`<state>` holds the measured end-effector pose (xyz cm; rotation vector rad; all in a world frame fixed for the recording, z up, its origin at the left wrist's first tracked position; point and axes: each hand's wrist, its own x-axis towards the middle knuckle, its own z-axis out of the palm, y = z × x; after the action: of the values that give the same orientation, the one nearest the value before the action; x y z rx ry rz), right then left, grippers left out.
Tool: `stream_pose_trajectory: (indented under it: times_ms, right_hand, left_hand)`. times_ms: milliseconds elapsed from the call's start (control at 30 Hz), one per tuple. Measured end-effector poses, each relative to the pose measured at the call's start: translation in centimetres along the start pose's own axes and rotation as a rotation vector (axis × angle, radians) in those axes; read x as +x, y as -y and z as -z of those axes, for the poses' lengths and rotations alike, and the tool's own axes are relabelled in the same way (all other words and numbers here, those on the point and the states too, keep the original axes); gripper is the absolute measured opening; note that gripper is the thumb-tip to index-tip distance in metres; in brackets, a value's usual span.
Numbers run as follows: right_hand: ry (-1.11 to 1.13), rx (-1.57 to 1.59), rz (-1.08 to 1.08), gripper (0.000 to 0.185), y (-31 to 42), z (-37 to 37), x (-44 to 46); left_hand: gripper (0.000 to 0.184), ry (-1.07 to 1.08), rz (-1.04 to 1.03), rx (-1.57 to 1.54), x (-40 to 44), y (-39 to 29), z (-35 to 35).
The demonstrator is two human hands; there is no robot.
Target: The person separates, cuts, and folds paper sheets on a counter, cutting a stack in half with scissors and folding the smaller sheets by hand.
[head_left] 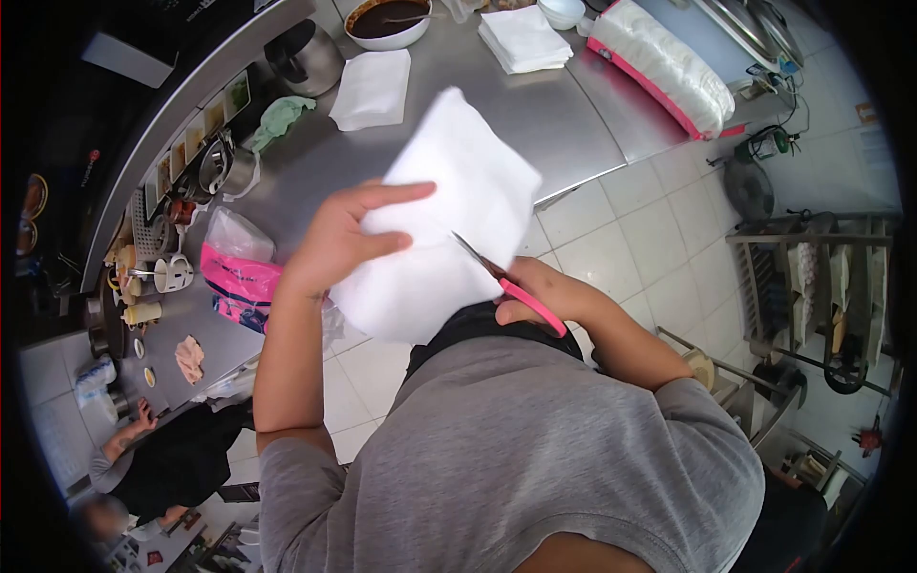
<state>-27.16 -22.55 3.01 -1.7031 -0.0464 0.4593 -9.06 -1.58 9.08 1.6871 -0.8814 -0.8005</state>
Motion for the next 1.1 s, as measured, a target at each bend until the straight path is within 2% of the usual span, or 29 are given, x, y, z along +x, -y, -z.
stream_pose_trajectory:
  times_ms: [67,133,233,300,367,467,567,600,667,700,767,800,867,900,1000,1100]
  right_hand:
    - [0.086,-0.066,-0.012,0.053,-0.9,0.7,-0.2]
    - [-0.012,-0.058,-0.057,0.049,-3.5,1.0,-0.6]
    - [-0.174,-0.025,-0.164,0.049,-6.4,1.7,-1.4]
    - [-0.274,0.005,-0.310,0.050,-7.7,2.0,-1.6]
    - [-0.407,-0.140,-0.346,0.053,-8.6,1.8,-1.3]
    - [-0.594,-0.285,-0.348,0.051,-8.1,0.9,-0.2]
    - [-0.789,-0.382,-0.026,0.046,-8.6,-0.1,2.7]
    - [-0.804,-0.403,0.021,0.039,-7.9,-0.3,3.9]
    - [-0.763,-0.548,0.217,0.034,-6.8,0.4,6.9]
    - [-0.738,-0.618,0.315,0.032,-6.5,0.8,8.5]
    - [-0.678,-0.690,0.392,0.032,-7.1,1.4,12.3]
    - [-0.646,-0.725,0.434,0.033,-7.7,1.5,13.6]
    - [-0.605,-0.814,0.404,0.034,-9.6,1.7,15.4]
    - [-0.581,-0.858,0.393,0.035,-10.2,1.8,16.0]
    - [-0.555,-0.801,0.450,0.043,-11.0,2.1,15.4]
    - [-0.524,-0.823,0.435,0.045,-11.4,2.2,13.9]
  left_hand:
    - [0.052,-0.177,0.028,-0.183,-0.2,1.2,0.2]
    - [0.054,-0.330,0.077,-0.410,-0.2,3.2,0.3]
    - [0.059,-0.705,0.095,-0.369,0.6,10.2,-2.7]
    - [0.068,-0.818,0.086,-0.435,0.7,16.6,-6.5]
    - [0.073,-0.743,0.358,-0.725,0.2,18.2,-10.1]
    - [0.074,-0.648,0.475,-0.752,-0.6,14.2,-13.0]
    - [0.066,-0.351,0.604,-0.554,-2.0,13.0,-11.2]
    - [0.049,-0.374,0.533,-0.413,-2.5,13.4,-10.4]
    - [0.032,-0.495,0.388,0.243,-2.4,15.4,-7.7]
    - [0.026,-0.640,0.148,0.367,-1.7,15.7,-6.2]
    - [0.036,-0.667,-0.088,0.697,0.3,17.7,-2.0]
    - [0.038,-0.656,-0.060,0.800,1.4,19.2,-0.5]
    - [0.041,-0.596,0.175,0.836,3.5,19.3,0.9]
    - [0.043,-0.569,0.295,0.848,4.1,19.2,1.6]
    - [0.051,-0.399,0.450,0.544,4.9,20.9,3.7]
    - [0.042,-0.253,0.705,-0.043,5.3,20.0,4.9]
